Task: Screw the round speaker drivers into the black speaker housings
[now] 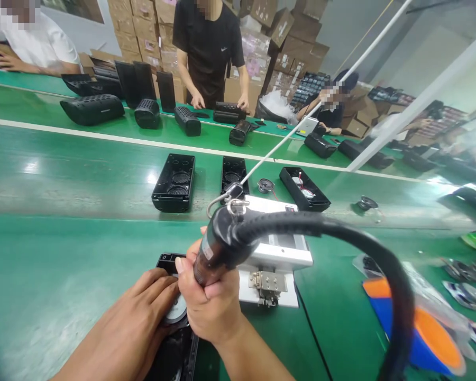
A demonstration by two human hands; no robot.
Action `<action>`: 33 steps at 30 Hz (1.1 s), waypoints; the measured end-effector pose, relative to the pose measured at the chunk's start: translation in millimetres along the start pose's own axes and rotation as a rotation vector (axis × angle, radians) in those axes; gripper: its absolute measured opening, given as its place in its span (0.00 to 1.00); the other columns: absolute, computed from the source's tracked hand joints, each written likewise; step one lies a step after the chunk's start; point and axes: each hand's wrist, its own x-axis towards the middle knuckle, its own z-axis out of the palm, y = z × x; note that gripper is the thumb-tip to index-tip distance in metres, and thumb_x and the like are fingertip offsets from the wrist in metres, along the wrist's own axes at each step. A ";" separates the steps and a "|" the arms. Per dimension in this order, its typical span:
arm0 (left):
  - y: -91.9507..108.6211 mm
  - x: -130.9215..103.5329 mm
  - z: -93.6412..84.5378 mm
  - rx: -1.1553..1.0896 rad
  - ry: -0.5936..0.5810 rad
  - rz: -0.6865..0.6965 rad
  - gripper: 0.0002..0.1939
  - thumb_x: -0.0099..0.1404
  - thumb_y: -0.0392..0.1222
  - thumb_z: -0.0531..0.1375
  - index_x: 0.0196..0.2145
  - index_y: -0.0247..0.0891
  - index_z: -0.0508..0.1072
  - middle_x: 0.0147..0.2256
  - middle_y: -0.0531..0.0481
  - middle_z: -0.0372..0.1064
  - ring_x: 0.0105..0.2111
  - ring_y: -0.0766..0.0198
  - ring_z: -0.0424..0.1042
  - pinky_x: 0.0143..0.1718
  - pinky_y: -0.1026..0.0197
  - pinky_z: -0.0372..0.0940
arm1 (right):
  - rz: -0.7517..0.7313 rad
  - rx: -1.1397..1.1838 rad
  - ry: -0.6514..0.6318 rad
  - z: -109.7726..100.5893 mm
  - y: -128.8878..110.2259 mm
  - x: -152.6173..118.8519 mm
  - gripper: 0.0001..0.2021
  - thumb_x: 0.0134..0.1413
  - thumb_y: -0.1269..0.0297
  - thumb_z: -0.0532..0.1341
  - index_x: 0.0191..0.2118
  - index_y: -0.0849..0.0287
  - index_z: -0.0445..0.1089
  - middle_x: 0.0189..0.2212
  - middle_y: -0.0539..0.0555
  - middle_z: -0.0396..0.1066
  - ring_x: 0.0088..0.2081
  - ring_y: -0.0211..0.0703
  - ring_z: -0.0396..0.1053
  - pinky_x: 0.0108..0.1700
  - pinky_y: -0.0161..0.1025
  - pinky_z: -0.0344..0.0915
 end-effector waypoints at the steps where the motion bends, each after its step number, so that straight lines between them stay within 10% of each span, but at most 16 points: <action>1: -1.7 -0.4 2.4 0.022 0.014 0.012 0.37 0.70 0.23 0.53 0.74 0.35 0.73 0.67 0.37 0.77 0.71 0.40 0.70 0.74 0.34 0.69 | -0.013 0.004 0.000 1.2 -1.1 1.1 0.18 0.72 0.65 0.68 0.61 0.51 0.63 0.33 0.44 0.69 0.25 0.38 0.67 0.28 0.37 0.70; 10: -6.3 0.4 -0.2 0.026 0.130 0.044 0.29 0.72 0.27 0.53 0.63 0.38 0.83 0.59 0.37 0.84 0.61 0.39 0.80 0.63 0.36 0.80 | -0.116 0.046 0.013 6.6 -13.4 6.5 0.22 0.70 0.70 0.68 0.62 0.46 0.63 0.36 0.43 0.69 0.28 0.36 0.69 0.31 0.35 0.74; 17: -7.6 -1.7 -1.5 0.071 0.094 -0.006 0.33 0.72 0.27 0.52 0.69 0.38 0.80 0.64 0.39 0.81 0.65 0.40 0.80 0.63 0.38 0.80 | -0.356 -0.016 0.279 -53.1 -91.2 13.8 0.26 0.77 0.72 0.66 0.70 0.43 0.61 0.31 0.40 0.70 0.24 0.37 0.66 0.30 0.38 0.74; 22: -8.4 -3.2 2.3 0.070 0.160 0.007 0.33 0.72 0.27 0.54 0.68 0.42 0.81 0.64 0.44 0.82 0.63 0.43 0.81 0.62 0.44 0.80 | -0.405 -0.185 0.278 -85.4 -86.6 10.8 0.29 0.73 0.75 0.68 0.71 0.47 0.61 0.31 0.41 0.72 0.24 0.39 0.68 0.29 0.38 0.73; 33: 9.2 0.0 -19.0 -0.056 0.016 -0.039 0.33 0.72 0.22 0.59 0.71 0.37 0.78 0.66 0.38 0.79 0.66 0.42 0.77 0.65 0.40 0.78 | -0.040 -0.077 0.197 -63.8 -94.6 -11.9 0.26 0.73 0.71 0.71 0.69 0.46 0.66 0.26 0.41 0.69 0.20 0.37 0.65 0.24 0.33 0.70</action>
